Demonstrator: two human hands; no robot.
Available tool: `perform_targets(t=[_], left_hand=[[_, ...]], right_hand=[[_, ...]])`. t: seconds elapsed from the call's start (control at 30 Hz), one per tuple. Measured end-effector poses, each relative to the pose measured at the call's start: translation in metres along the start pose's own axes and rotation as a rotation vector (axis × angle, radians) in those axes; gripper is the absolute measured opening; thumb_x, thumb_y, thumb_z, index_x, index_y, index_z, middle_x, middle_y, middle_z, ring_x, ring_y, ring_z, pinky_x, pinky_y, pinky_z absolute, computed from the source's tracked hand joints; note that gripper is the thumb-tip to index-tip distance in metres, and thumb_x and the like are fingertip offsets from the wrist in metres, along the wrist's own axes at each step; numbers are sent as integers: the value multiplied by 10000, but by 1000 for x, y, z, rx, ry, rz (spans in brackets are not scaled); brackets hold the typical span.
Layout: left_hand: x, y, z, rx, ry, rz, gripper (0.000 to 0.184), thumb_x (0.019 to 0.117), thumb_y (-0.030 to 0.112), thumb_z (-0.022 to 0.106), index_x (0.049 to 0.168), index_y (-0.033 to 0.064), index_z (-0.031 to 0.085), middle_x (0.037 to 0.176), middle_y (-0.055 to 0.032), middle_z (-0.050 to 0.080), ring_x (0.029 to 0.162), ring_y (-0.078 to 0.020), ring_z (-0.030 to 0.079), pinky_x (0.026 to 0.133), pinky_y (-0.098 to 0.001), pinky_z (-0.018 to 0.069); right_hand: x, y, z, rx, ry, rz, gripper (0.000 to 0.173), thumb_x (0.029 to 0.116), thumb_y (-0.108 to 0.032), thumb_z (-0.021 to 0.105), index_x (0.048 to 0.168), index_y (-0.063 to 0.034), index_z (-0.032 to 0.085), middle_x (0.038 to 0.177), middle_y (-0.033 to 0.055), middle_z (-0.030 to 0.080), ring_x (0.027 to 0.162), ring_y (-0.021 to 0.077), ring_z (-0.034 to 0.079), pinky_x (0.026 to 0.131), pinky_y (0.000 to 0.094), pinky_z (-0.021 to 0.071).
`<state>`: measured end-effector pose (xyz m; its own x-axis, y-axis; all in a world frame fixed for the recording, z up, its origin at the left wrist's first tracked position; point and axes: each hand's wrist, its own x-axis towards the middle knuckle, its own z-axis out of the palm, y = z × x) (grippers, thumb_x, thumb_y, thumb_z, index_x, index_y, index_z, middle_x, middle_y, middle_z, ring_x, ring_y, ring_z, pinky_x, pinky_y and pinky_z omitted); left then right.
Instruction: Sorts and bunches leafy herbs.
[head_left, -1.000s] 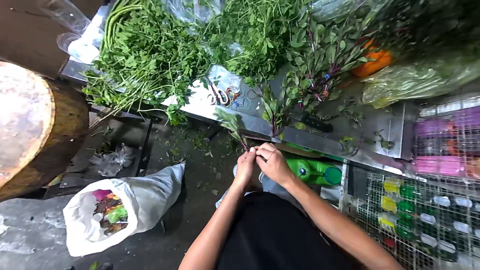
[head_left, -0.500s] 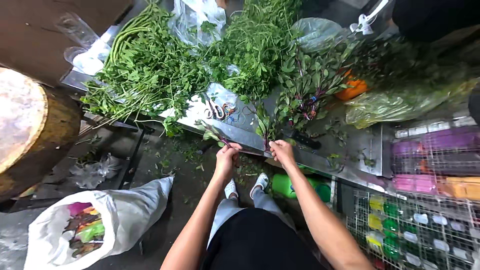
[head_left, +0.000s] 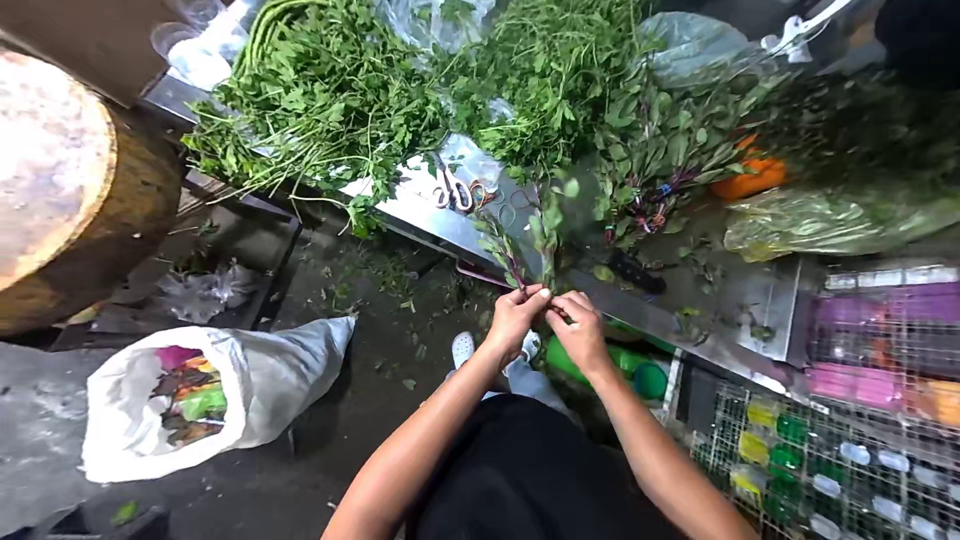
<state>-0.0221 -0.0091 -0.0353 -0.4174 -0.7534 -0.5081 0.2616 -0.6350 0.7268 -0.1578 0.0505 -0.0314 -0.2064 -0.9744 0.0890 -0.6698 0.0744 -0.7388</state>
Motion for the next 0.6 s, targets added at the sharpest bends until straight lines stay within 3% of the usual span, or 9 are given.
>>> perform_targets(t=[0.07, 0.13, 0.23, 0.37, 0.43, 0.5, 0.53, 0.6], left_hand=[[0, -5, -8, 59, 42, -57, 158, 1004, 74, 635, 1097, -45, 678, 856, -73, 700, 710, -113, 648, 676, -273, 557], [0, -12, -15, 110, 96, -63, 132, 1007, 72, 628, 1046, -41, 684, 820, -61, 687, 682, -103, 635, 658, -269, 553], [-3, -16, -19, 146, 129, -53, 136, 1012, 83, 620, 970, -35, 673, 788, -58, 670, 691, -114, 638, 683, -292, 561], [-16, -15, -14, 86, 106, -78, 159, 1031, 77, 583, 921, -20, 643, 744, -44, 651, 661, -108, 628, 655, -283, 556], [-18, -9, -18, 71, 70, -118, 163, 1048, 92, 558, 967, -26, 637, 751, -52, 648, 660, -116, 629, 661, -289, 562], [-19, -4, -22, 76, 24, -154, 162, 1055, 106, 550, 1007, -25, 632, 758, -57, 648, 660, -125, 632, 665, -295, 568], [-20, -3, -24, 69, 11, -169, 161, 1057, 109, 550, 1031, -28, 630, 768, -62, 656, 667, -133, 641, 673, -301, 576], [-24, -5, -27, 30, 20, -201, 177, 1061, 122, 551, 1075, -36, 630, 764, -68, 660, 651, -138, 645, 655, -299, 581]], right_hand=[[-4, -1, 8, -48, -103, 59, 168, 904, -102, 695, 1013, -8, 781, 982, 138, 720, 977, 250, 676, 920, 385, 550], [-8, -6, 7, -94, -260, 184, 254, 968, -252, 660, 1020, -29, 769, 993, 121, 725, 946, 236, 686, 896, 413, 555], [-15, -15, 5, -149, -337, 224, 467, 990, -434, 610, 806, -11, 682, 791, 127, 669, 723, 255, 641, 692, 473, 519], [-29, -12, -2, -44, -297, 123, 563, 1015, -466, 560, 634, -52, 551, 625, 58, 528, 596, 172, 526, 582, 380, 437], [-32, -11, -4, 154, -328, 187, 460, 1011, -415, 586, 717, -62, 604, 718, 15, 552, 666, 81, 516, 631, 274, 435], [-31, -12, -7, 340, -421, 316, 339, 1034, -327, 563, 1010, -21, 707, 953, 50, 685, 848, 73, 640, 794, 270, 544], [-29, -13, -7, 430, -453, 395, 334, 1059, -277, 512, 1099, -2, 698, 994, 63, 706, 871, 94, 678, 821, 294, 577], [-25, -16, -3, 598, -441, 525, 341, 1092, -219, 443, 1096, 13, 692, 950, 59, 709, 781, 117, 695, 735, 294, 611]])
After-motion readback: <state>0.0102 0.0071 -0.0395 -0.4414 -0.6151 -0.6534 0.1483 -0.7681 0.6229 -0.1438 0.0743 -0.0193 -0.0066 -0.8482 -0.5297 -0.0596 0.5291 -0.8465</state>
